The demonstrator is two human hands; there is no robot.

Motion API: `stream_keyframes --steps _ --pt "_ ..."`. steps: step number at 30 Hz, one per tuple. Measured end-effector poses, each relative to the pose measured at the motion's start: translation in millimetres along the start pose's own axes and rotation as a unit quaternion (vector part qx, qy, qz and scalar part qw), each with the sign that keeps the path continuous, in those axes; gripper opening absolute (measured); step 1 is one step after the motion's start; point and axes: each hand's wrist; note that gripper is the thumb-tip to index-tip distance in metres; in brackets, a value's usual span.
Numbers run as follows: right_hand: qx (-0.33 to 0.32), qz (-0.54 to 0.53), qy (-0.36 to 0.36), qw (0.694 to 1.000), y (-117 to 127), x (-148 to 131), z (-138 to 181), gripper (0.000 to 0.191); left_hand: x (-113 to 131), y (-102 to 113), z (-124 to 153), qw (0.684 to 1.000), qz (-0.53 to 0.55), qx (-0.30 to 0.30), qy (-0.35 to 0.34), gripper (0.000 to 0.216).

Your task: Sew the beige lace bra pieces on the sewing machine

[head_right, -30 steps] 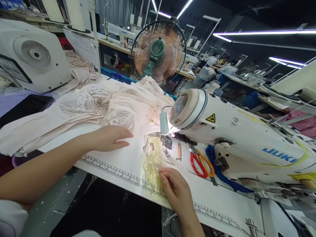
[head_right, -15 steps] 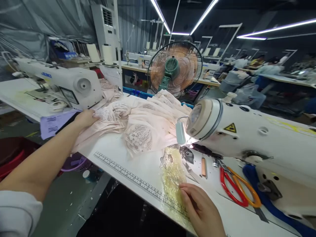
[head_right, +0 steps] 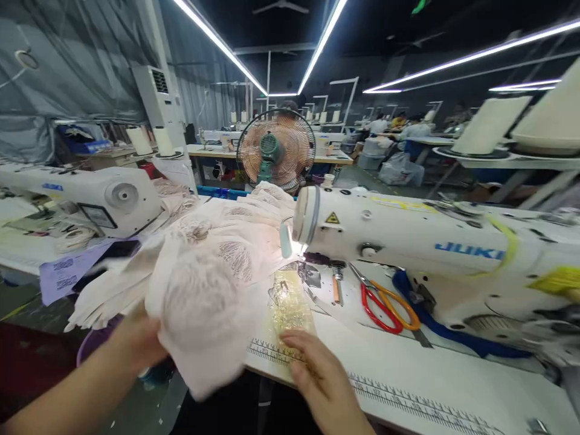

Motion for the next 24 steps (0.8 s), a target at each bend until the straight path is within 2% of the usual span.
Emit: stream_keyframes --steps 1,2,3,5,8,11,14,16,19,22,24 --pt "-0.024 -0.04 0.001 0.999 -1 -5 9 0.047 -16 -14 13 0.997 0.003 -0.07 0.032 0.041" --pt "-0.048 -0.077 -0.006 0.996 -1 -10 18 0.054 -31 -26 23 0.992 0.012 -0.112 0.051 0.035" --pt "-0.065 -0.114 -0.021 0.991 1 -14 25 0.06 -43 -36 31 0.99 0.03 -0.125 0.062 0.03" --pt "-0.084 -0.175 -0.067 0.979 7 -21 34 0.061 -60 -51 36 0.988 0.084 -0.097 0.085 0.026" --pt "-0.101 -0.208 -0.146 0.962 21 -30 23 0.049 -71 -57 21 0.981 0.16 0.01 0.112 0.027" --pt "-0.125 -0.157 -0.181 0.963 34 -32 -5 0.033 -68 -48 -11 0.967 0.177 0.154 0.097 0.024" --pt "-0.132 0.035 -0.143 0.98 37 -28 -33 0.015 -61 -32 -35 0.957 0.155 0.238 0.059 0.03" --pt "-0.12 0.12 -0.126 0.978 35 -27 -50 0.012 -54 -21 -40 0.958 0.136 0.251 0.034 0.033" --pt "-0.107 0.166 -0.104 0.975 30 -32 -71 0.015 -41 -6 -32 0.962 0.104 0.252 -0.008 0.03" --pt "-0.1 0.215 -0.07 0.969 25 -38 -90 0.018 -28 6 -22 0.971 0.041 0.231 -0.043 0.034" --pt "-0.089 0.257 -0.058 0.961 20 -36 -102 0.019 -23 15 -25 0.975 -0.04 0.209 -0.059 0.035"
Point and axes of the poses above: each hand's wrist, its own z-axis away from the middle knuckle, its own y-axis out of the back of the hand, x = y × z, and after that the axes turned 9 degrees about z, right-handed
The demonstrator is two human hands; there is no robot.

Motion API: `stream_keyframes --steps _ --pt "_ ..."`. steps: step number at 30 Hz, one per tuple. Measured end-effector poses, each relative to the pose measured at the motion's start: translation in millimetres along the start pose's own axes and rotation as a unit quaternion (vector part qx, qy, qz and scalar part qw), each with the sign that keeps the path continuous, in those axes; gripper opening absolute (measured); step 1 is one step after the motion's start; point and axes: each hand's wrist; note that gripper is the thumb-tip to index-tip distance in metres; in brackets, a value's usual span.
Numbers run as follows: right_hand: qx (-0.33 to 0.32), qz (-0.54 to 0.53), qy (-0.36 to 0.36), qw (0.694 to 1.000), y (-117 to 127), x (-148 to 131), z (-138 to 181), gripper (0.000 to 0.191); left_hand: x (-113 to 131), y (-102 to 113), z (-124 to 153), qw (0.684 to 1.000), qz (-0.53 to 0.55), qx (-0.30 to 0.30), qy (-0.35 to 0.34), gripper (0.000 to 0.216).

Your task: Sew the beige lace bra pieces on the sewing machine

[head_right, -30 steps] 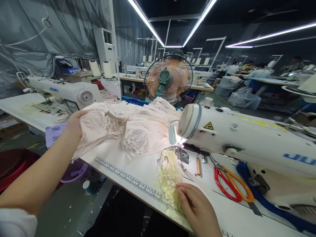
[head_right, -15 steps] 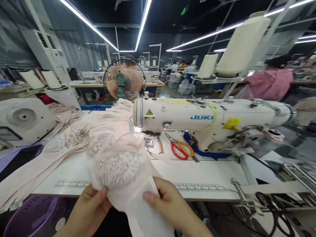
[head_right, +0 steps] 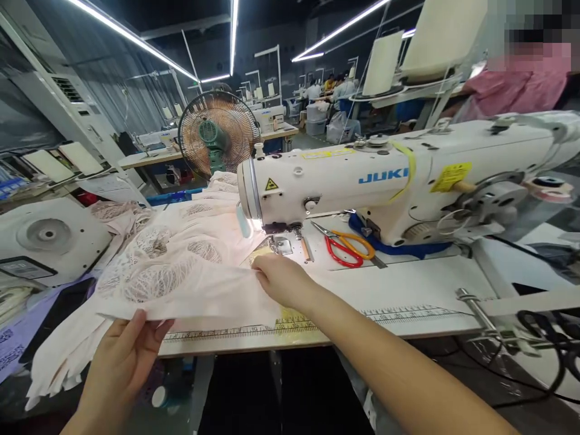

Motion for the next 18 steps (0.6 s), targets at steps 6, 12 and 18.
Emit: stream_keyframes --steps 6,12,18 --pt "0.029 0.15 0.0 0.988 -27 16 -32 0.021 7 14 -32 0.891 -0.417 -0.166 0.067 0.047" --pt "0.049 0.232 0.029 0.971 -37 25 -28 0.021 32 -24 -12 0.72 -0.39 -0.548 0.172 0.047" --pt "0.036 0.271 0.053 0.961 -41 26 -7 0.019 -40 -96 -30 0.641 -0.567 -0.488 -0.173 0.038"
Point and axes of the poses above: each hand's wrist, its own z-axis away from the middle knuckle, its own y-axis out of the back of the hand, x = y × z, and after that the axes turned 9 degrees about z, right-handed
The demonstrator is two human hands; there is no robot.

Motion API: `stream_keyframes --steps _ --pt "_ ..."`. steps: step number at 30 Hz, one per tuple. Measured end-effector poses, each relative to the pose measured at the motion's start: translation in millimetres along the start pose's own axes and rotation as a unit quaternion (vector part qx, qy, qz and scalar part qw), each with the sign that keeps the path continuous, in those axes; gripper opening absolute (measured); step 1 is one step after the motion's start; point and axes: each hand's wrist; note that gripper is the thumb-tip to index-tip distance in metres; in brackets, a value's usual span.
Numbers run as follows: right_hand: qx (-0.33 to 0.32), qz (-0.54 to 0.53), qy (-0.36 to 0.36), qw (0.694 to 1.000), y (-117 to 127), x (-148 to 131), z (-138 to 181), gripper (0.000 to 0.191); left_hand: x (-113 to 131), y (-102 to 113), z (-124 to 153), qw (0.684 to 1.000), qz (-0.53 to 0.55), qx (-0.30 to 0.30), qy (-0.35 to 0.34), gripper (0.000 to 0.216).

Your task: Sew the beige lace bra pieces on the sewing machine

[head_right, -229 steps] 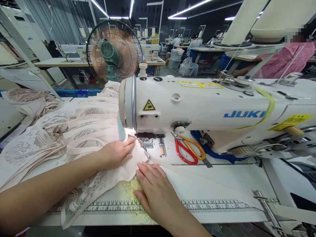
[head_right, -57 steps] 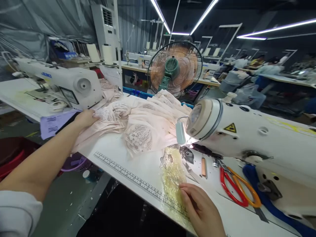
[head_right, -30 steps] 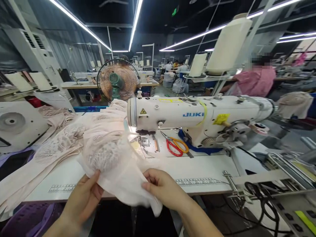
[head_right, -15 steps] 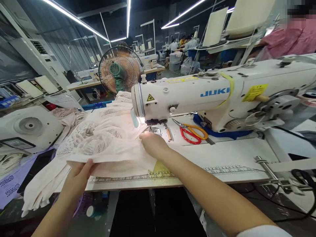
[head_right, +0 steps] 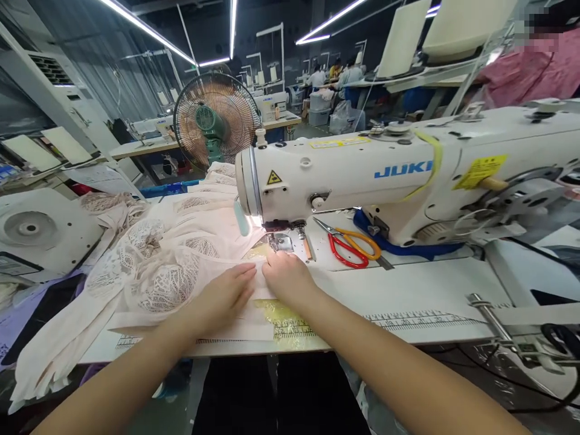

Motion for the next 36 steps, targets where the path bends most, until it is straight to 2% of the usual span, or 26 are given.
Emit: stream_keyframes --steps 3,6,12,18,23,27,31,36 --pt "0.014 0.004 0.005 1.0 -4 0 22 0.019 -21 -27 -28 0.991 -0.127 -0.031 -0.04 0.051" --pt "0.03 0.0 0.002 1.0 -10 2 45 0.025 -34 -36 -36 0.982 -0.172 -0.037 -0.075 0.056" --pt "0.128 -0.082 0.001 0.988 -18 5 65 0.024 -38 -29 -51 0.98 -0.18 -0.012 -0.088 0.057" --pt "0.176 -0.107 0.008 0.978 -19 4 63 0.025 -38 -25 -69 0.979 -0.182 -0.013 -0.089 0.055" --pt "0.173 -0.139 0.015 0.975 -18 3 65 0.026 -37 -18 -74 0.981 -0.166 -0.008 -0.101 0.049" --pt "0.165 -0.162 0.024 0.973 -17 0 67 0.025 -40 -15 -76 0.984 -0.16 0.004 -0.08 0.044" --pt "0.157 -0.172 0.025 0.972 -17 -1 69 0.026 -40 -13 -78 0.981 -0.177 -0.006 -0.082 0.038" --pt "0.153 -0.161 0.032 0.975 -19 -3 69 0.028 -35 -13 -81 0.975 -0.214 -0.01 -0.058 0.042"
Point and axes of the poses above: each hand's wrist, its own z-axis away from the middle knuckle, its own y-axis out of the back of the hand, x = y × z, and after that the axes turned 9 degrees about z, right-handed
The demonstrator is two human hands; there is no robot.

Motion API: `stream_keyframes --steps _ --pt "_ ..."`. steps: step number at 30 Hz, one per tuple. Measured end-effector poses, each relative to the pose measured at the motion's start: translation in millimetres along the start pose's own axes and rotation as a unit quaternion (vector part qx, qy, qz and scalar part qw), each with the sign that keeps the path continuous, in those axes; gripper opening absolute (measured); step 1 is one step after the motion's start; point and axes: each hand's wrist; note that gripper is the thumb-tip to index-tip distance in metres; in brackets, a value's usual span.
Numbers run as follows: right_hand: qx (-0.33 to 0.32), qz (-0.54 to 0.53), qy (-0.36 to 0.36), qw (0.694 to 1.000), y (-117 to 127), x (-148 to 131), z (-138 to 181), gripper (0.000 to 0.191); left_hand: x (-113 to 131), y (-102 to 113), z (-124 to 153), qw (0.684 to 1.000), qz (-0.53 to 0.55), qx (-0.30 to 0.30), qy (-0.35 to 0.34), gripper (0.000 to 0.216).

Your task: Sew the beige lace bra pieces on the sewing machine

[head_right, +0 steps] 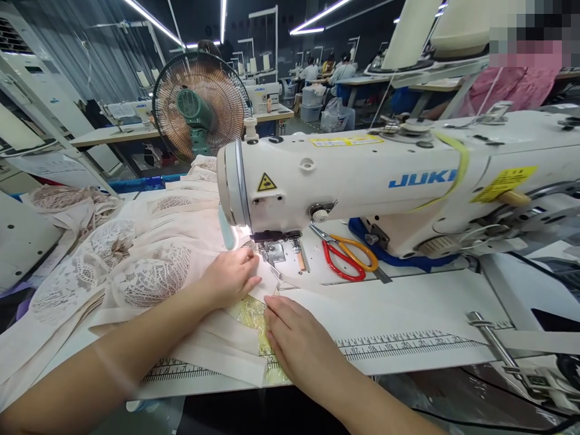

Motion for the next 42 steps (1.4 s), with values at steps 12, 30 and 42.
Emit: stream_keyframes --steps 12,30,42 --pt "-0.007 0.01 -0.002 1.0 -2 0 -5 0.028 -5 -4 -3 1.0 -0.014 -0.007 -0.009 0.04" --pt "-0.045 -0.019 -0.042 0.998 -6 -3 -29 0.033 13 -5 39 0.986 -0.08 0.036 -0.145 0.031" --pt "-0.016 -0.064 -0.053 0.996 -2 3 -20 0.026 -18 -2 27 0.988 0.014 0.066 -0.139 0.028"
Point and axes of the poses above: each hand's wrist, its own z-axis away from the middle knuckle, its own y-axis out of the back of the hand, x = y × z, and after that the axes turned 9 degrees about z, right-handed
